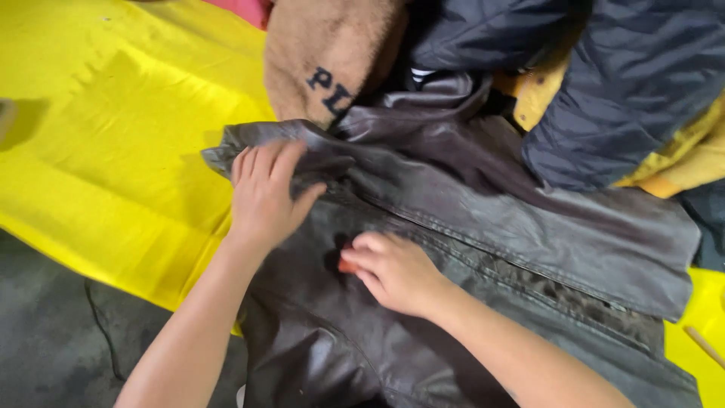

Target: The person cleans a black leather jacket laid out on a yellow surface. They use a small reddish sponge to wipe the jacket's surface, focusing on the zipper area and the main body. The person also sprays a liquid from a small white bottle onto the jacket before continuing to wipe it with the sponge.

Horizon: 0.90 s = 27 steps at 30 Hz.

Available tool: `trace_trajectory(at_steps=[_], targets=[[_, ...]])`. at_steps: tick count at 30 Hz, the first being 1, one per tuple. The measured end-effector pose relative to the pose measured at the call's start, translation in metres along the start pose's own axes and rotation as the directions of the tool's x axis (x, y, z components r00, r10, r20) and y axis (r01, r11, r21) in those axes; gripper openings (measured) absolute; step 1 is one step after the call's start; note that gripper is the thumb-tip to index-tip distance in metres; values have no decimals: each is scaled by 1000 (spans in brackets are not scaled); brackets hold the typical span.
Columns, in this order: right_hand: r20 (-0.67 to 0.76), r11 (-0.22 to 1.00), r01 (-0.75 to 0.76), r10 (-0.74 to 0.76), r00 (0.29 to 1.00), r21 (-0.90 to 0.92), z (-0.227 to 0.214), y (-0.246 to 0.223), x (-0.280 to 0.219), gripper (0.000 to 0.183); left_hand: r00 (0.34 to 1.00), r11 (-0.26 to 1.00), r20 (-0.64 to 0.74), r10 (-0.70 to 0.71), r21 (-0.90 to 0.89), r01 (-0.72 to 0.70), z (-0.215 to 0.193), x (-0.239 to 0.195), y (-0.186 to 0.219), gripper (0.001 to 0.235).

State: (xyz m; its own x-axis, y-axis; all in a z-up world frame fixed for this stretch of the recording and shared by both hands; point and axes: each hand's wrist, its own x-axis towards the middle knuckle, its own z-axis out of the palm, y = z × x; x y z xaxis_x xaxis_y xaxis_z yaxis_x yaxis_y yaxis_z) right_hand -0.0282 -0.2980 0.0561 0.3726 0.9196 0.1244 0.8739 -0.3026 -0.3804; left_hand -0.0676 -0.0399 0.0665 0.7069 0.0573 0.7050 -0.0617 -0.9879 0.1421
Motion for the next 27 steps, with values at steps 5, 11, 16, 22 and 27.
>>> trace_trajectory(at_steps=[5, 11, 16, 22, 27], targets=[[237, 996, 26, -45, 970, 81, -34, -24, -44, 25, 941, 990, 308, -139, 74, 122, -56, -63, -4, 35], [244, 952, 186, -246, 938, 245, -42, -54, -2, 25, 563, 872, 717, -411, 130, 472, -49, -76, -19, 69], [-76, 984, 175, -171, 982, 41, 34, -38, 39, 31, 656, 908, 654, -377, 119, 402, -44, -80, -25, 56], [252, 988, 141, -152, 956, 59, -12, -45, -18, 27, 731, 901, 582, -358, 10, 433, -39, -84, -27, 60], [583, 968, -83, -73, 809, 236, -62, -48, -33, 43, 668, 878, 625, -403, 58, 476, -41, -80, -25, 59]])
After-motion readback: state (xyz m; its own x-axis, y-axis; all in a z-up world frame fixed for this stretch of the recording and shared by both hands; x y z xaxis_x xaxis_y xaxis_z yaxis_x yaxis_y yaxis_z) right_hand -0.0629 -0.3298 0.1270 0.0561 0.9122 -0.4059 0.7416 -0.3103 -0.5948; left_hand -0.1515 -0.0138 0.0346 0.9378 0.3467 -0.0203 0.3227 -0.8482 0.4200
